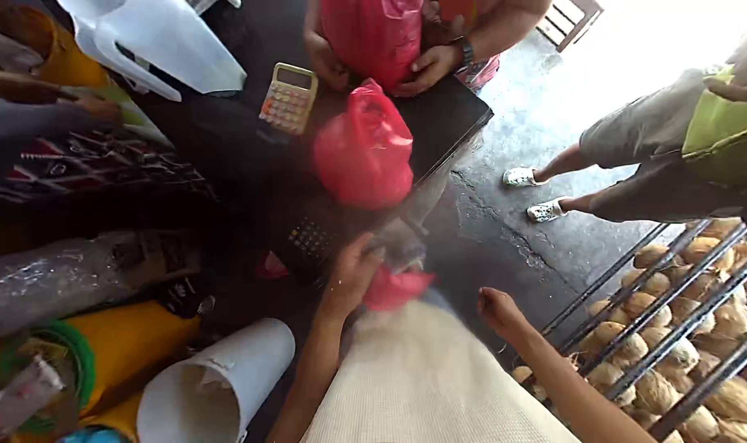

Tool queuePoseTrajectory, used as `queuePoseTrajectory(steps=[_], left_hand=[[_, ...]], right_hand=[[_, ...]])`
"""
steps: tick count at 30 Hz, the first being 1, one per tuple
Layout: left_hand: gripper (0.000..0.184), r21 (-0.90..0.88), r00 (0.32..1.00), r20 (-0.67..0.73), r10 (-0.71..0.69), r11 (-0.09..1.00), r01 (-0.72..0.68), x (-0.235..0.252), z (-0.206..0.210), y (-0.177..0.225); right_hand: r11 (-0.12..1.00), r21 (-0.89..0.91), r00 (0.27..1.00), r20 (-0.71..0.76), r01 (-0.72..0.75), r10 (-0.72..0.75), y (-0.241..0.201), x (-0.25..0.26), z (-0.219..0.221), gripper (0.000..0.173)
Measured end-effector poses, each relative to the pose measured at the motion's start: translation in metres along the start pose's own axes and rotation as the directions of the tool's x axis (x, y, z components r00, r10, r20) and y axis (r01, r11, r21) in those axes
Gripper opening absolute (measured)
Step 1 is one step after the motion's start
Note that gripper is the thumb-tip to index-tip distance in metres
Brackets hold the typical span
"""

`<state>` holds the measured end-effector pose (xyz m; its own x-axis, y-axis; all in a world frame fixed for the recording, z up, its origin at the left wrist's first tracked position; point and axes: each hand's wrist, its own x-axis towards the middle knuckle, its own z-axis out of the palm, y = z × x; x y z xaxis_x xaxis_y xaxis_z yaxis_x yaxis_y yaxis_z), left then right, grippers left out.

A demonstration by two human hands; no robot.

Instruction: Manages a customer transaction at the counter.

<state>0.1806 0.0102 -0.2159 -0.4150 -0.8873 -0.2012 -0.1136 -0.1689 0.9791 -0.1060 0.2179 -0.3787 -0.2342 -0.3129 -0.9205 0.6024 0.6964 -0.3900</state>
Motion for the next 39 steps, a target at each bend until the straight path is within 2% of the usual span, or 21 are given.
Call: queuePoseTrajectory(steps=[3,6,8,10,12,15,19,21,23,25,27,28,29,30,33,35,37,39], left_hand=[[0.020,-0.054,0.999,-0.023,-0.032,0.998,0.031,-0.025,-0.031,-0.012],[0.021,-0.068,0.998,-0.053,-0.039,0.997,0.036,-0.055,-0.071,-0.028],[0.021,-0.060,0.994,-0.101,-0.036,0.998,0.030,-0.073,-0.105,-0.036],[0.021,-0.075,0.988,-0.150,-0.036,0.997,0.025,-0.089,-0.141,-0.049],[0.023,-0.102,0.984,-0.176,-0.039,0.994,0.022,-0.100,-0.178,-0.063],[0.026,-0.109,0.981,-0.184,-0.065,0.993,0.045,-0.101,-0.220,-0.068],[0.022,-0.049,0.991,-0.102,-0.090,0.995,0.085,-0.098,-0.264,-0.070],[0.020,-0.070,0.994,-0.074,-0.077,0.995,0.072,-0.096,-0.278,-0.067],[0.019,-0.091,0.992,-0.088,-0.089,0.993,0.081,-0.093,-0.291,-0.065],[0.019,-0.085,0.988,-0.112,-0.110,0.991,0.101,-0.089,-0.302,-0.065],[0.021,-0.053,0.985,-0.132,-0.113,0.993,0.107,-0.082,-0.312,-0.064],[0.022,-0.032,0.985,-0.139,-0.107,0.994,0.103,-0.078,-0.318,-0.062],[0.023,-0.013,0.983,-0.150,-0.104,0.995,0.103,-0.075,-0.325,-0.057],[0.022,-0.002,0.979,-0.175,-0.103,0.995,0.104,-0.074,-0.333,-0.050],[0.023,0.005,0.959,-0.272,-0.080,0.996,0.084,-0.068,-0.357,-0.036],[0.025,-0.018,0.933,-0.355,-0.060,0.998,0.057,-0.059,-0.379,-0.032],[0.025,-0.044,0.893,-0.449,-0.039,0.999,0.021,-0.049,-0.404,-0.024],[0.026,-0.069,0.866,-0.499,-0.019,0.997,-0.018,-0.041,-0.433,-0.023]], right_hand=[[0.990,-0.131,0.997,0.049,0.058,-0.052,0.013,0.003,0.032,0.020],[0.946,-0.302,0.988,0.135,0.117,-0.079,0.021,0.006,0.071,0.024],[0.908,-0.353,0.963,0.217,0.228,-0.157,0.016,-0.013,0.108,0.022],[0.830,-0.398,0.895,0.373,0.391,-0.244,0.006,-0.049,0.146,0.025],[0.761,-0.389,0.820,0.478,0.520,-0.316,-0.001,-0.096,0.192,0.023],[0.710,-0.311,0.735,0.532,0.632,-0.421,-0.012,-0.156,0.269,0.022],[0.728,-0.120,0.659,0.542,0.674,-0.521,0.003,-0.199,0.364,0.018],[0.690,-0.051,0.591,0.563,0.722,-0.577,0.009,-0.211,0.399,0.016],[0.528,-0.094,0.465,0.619,0.844,-0.633,0.011,-0.215,0.427,0.016],[0.214,-0.235,0.318,0.691,0.948,-0.650,0.007,-0.217,0.451,0.015],[-0.098,-0.300,0.183,0.775,0.949,-0.605,-0.001,-0.210,0.473,0.015],[-0.173,-0.297,0.151,0.809,0.939,-0.569,-0.006,-0.202,0.483,0.015],[-0.181,-0.276,0.142,0.834,0.944,-0.533,-0.012,-0.192,0.495,0.016],[-0.142,-0.245,0.147,0.859,0.959,-0.490,-0.018,-0.181,0.509,0.017],[0.045,-0.156,0.162,0.926,0.987,-0.340,-0.025,-0.152,0.553,0.021],[0.126,-0.166,0.196,0.937,0.978,-0.290,-0.026,-0.143,0.589,0.022],[0.212,-0.149,0.211,0.928,0.966,-0.308,-0.037,-0.145,0.629,0.023],[0.282,-0.067,0.180,0.901,0.957,-0.394,-0.058,-0.146,0.673,0.023]])
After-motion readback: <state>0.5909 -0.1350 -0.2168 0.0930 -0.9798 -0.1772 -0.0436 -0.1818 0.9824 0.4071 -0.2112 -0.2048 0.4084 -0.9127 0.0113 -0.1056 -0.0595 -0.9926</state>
